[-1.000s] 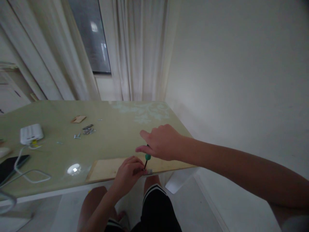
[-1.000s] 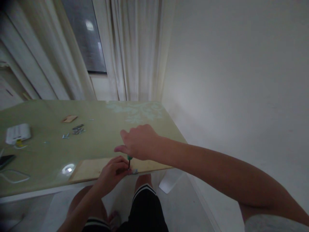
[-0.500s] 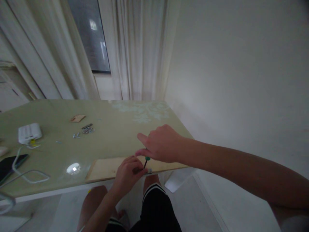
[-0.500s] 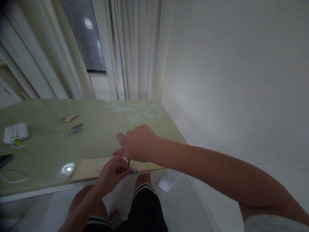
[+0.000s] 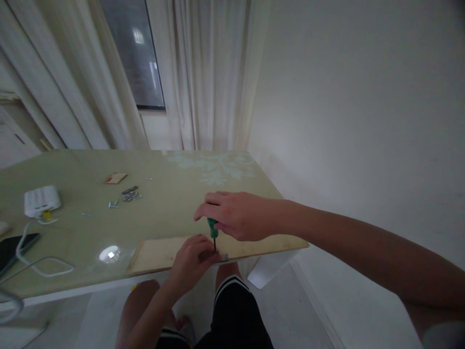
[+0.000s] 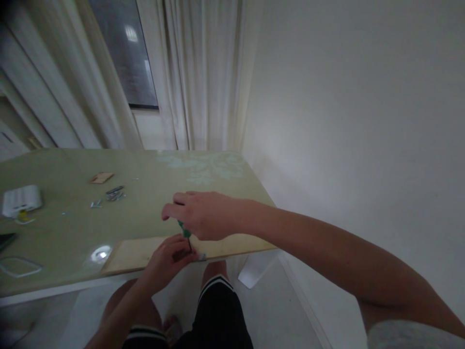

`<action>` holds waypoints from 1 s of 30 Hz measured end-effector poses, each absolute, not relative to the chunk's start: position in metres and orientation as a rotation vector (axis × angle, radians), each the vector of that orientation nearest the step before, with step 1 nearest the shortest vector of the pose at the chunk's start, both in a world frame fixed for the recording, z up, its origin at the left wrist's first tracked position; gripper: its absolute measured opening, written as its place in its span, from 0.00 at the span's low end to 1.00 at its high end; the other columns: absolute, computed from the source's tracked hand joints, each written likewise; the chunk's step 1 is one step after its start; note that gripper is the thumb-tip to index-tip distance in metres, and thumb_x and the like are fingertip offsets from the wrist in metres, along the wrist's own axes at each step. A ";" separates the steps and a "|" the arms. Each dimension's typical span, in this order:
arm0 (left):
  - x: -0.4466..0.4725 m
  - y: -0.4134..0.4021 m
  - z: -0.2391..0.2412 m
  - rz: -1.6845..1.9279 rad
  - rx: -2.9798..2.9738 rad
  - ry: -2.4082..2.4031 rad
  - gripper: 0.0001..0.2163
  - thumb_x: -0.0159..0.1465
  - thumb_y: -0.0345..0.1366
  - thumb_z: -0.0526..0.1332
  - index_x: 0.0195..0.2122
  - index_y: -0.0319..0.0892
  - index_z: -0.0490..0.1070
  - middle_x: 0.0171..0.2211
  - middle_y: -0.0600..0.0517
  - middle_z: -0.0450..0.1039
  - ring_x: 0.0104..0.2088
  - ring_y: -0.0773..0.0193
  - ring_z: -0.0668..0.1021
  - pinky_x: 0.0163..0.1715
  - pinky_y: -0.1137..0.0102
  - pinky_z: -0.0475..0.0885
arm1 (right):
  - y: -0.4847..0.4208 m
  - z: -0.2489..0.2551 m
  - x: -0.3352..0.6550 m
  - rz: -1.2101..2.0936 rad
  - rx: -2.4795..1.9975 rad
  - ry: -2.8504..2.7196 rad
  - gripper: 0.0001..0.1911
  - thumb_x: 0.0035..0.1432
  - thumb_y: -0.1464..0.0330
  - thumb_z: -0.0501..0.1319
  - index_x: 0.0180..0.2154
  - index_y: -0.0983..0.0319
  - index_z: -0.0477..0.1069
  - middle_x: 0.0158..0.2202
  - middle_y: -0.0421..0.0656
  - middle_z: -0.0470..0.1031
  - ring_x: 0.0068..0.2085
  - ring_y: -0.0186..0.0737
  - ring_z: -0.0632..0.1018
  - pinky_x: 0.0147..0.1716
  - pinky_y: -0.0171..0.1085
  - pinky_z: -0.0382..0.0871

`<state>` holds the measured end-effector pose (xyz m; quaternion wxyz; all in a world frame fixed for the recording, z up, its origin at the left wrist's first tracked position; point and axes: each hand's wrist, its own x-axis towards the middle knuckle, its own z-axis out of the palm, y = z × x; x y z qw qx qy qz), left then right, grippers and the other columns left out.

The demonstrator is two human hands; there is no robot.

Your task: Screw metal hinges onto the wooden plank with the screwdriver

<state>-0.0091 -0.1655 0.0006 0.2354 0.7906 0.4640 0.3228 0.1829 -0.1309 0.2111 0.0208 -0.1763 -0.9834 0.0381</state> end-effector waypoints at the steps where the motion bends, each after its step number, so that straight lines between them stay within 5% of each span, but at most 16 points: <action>1: -0.010 -0.165 0.001 0.880 2.165 1.243 0.08 0.65 0.40 0.70 0.30 0.45 0.77 0.33 0.52 0.78 0.39 0.58 0.78 0.42 0.67 0.68 | -0.130 0.212 0.182 0.151 -0.550 -3.050 0.19 0.67 0.76 0.59 0.59 0.63 0.68 0.54 0.51 0.75 0.54 0.45 0.76 0.53 0.40 0.69; 3: -0.011 -0.165 0.002 0.892 2.167 1.235 0.08 0.65 0.39 0.70 0.30 0.45 0.78 0.32 0.52 0.77 0.38 0.59 0.78 0.42 0.67 0.68 | -0.131 0.213 0.180 0.171 -0.707 -3.042 0.16 0.69 0.66 0.60 0.57 0.62 0.70 0.49 0.50 0.79 0.49 0.47 0.79 0.46 0.42 0.71; 6: -0.010 -0.166 0.002 0.933 2.184 1.259 0.07 0.65 0.38 0.69 0.30 0.45 0.77 0.32 0.52 0.77 0.38 0.58 0.78 0.43 0.66 0.68 | -0.135 0.212 0.176 0.025 -1.116 -2.992 0.24 0.71 0.49 0.54 0.51 0.62 0.74 0.37 0.51 0.82 0.37 0.51 0.81 0.34 0.42 0.67; 8: -0.008 -0.167 0.001 0.948 2.193 1.277 0.07 0.65 0.38 0.69 0.29 0.45 0.77 0.32 0.52 0.77 0.38 0.58 0.78 0.43 0.66 0.69 | -0.137 0.212 0.175 -0.023 -1.159 -2.998 0.23 0.73 0.51 0.52 0.51 0.61 0.73 0.36 0.50 0.82 0.36 0.50 0.81 0.32 0.41 0.65; 13: -0.007 -0.167 -0.006 1.009 2.166 1.372 0.13 0.64 0.41 0.69 0.24 0.45 0.73 0.28 0.53 0.74 0.35 0.59 0.77 0.39 0.67 0.69 | -0.139 0.216 0.178 0.230 -0.653 -3.097 0.20 0.69 0.65 0.58 0.61 0.58 0.65 0.55 0.49 0.78 0.49 0.44 0.79 0.39 0.38 0.66; 18: -0.008 -0.167 -0.012 0.989 2.164 1.368 0.13 0.65 0.43 0.69 0.26 0.45 0.73 0.29 0.53 0.74 0.37 0.59 0.77 0.38 0.67 0.68 | -0.142 0.214 0.173 -0.096 -1.072 -3.057 0.25 0.72 0.48 0.53 0.54 0.61 0.70 0.38 0.51 0.81 0.37 0.50 0.81 0.32 0.40 0.64; 20: -0.008 -0.166 -0.013 0.978 2.174 1.351 0.14 0.66 0.43 0.68 0.26 0.44 0.72 0.29 0.53 0.73 0.35 0.60 0.76 0.38 0.67 0.68 | -0.141 0.211 0.173 -0.150 -1.068 -3.043 0.21 0.74 0.53 0.52 0.54 0.61 0.70 0.37 0.50 0.81 0.37 0.49 0.81 0.33 0.40 0.65; 24: -0.008 -0.166 -0.015 0.983 2.152 1.381 0.15 0.67 0.45 0.68 0.26 0.44 0.70 0.30 0.53 0.73 0.34 0.61 0.75 0.37 0.68 0.68 | -0.137 0.210 0.176 0.040 -0.653 -3.087 0.16 0.71 0.67 0.55 0.58 0.59 0.67 0.52 0.49 0.79 0.50 0.45 0.79 0.42 0.40 0.67; 30: -0.008 -0.166 -0.012 0.962 2.164 1.380 0.13 0.66 0.47 0.68 0.29 0.45 0.74 0.32 0.51 0.76 0.38 0.57 0.78 0.41 0.65 0.70 | -0.138 0.210 0.172 -0.170 -1.153 -2.998 0.25 0.72 0.48 0.53 0.50 0.62 0.72 0.36 0.50 0.82 0.37 0.51 0.82 0.31 0.40 0.64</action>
